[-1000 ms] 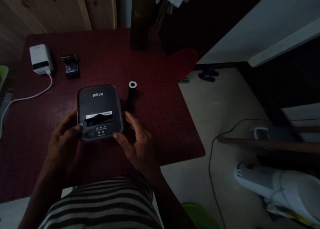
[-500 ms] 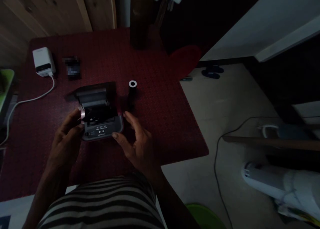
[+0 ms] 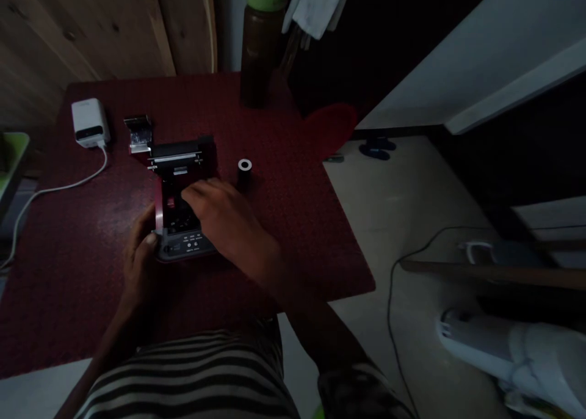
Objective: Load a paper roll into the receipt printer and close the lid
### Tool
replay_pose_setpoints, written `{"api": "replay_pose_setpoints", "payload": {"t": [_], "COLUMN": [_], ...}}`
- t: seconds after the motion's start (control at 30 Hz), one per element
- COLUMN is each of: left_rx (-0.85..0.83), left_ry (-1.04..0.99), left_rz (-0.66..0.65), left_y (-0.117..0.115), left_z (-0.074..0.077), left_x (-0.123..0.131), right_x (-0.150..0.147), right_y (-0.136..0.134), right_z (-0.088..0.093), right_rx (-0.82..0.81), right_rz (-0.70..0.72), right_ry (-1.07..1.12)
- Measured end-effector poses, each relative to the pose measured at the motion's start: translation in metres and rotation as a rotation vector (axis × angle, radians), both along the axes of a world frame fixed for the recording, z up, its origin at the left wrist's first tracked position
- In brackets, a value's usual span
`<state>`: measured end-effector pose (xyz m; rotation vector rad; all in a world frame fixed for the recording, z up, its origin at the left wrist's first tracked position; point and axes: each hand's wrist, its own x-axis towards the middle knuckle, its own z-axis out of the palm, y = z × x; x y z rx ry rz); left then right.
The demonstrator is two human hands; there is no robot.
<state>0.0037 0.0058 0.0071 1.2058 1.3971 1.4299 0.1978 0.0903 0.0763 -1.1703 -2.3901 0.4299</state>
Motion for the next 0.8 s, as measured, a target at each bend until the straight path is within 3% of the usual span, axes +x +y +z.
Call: {"api": "replay_pose_setpoints", "payload": {"t": [0.13,0.33,0.5,0.57,0.67,0.8], "left_rx": [0.015,-0.025,-0.007,-0.01,-0.02,-0.018], "left_ry": [0.022,0.011,-0.012,-0.024,-0.035,-0.051], "left_rz": [-0.001,-0.028,-0.018,-0.022,-0.02,-0.021], "left_y": [-0.001,-0.001,0.0,0.0,-0.001,-0.002], "left_z": [-0.002,-0.002,-0.006,-0.005,-0.002,0.0], "left_x": [0.0,-0.002,-0.003,-0.003,-0.002,-0.001], "right_x": [-0.028,-0.036,-0.033,-0.023,0.012,0.075], "right_y": [0.025,0.031,0.02,0.01,-0.007,-0.031], "right_z": [0.001,-0.002,0.014,0.022,0.03,0.019], "right_rx": [-0.092,-0.064,-0.018,0.038,0.072,-0.042], "right_rz": [0.098,0.12,0.106,0.07,-0.047,-0.282], "right_ry": [-0.276,-0.331,-0.332,-0.233,0.085,0.482]}}
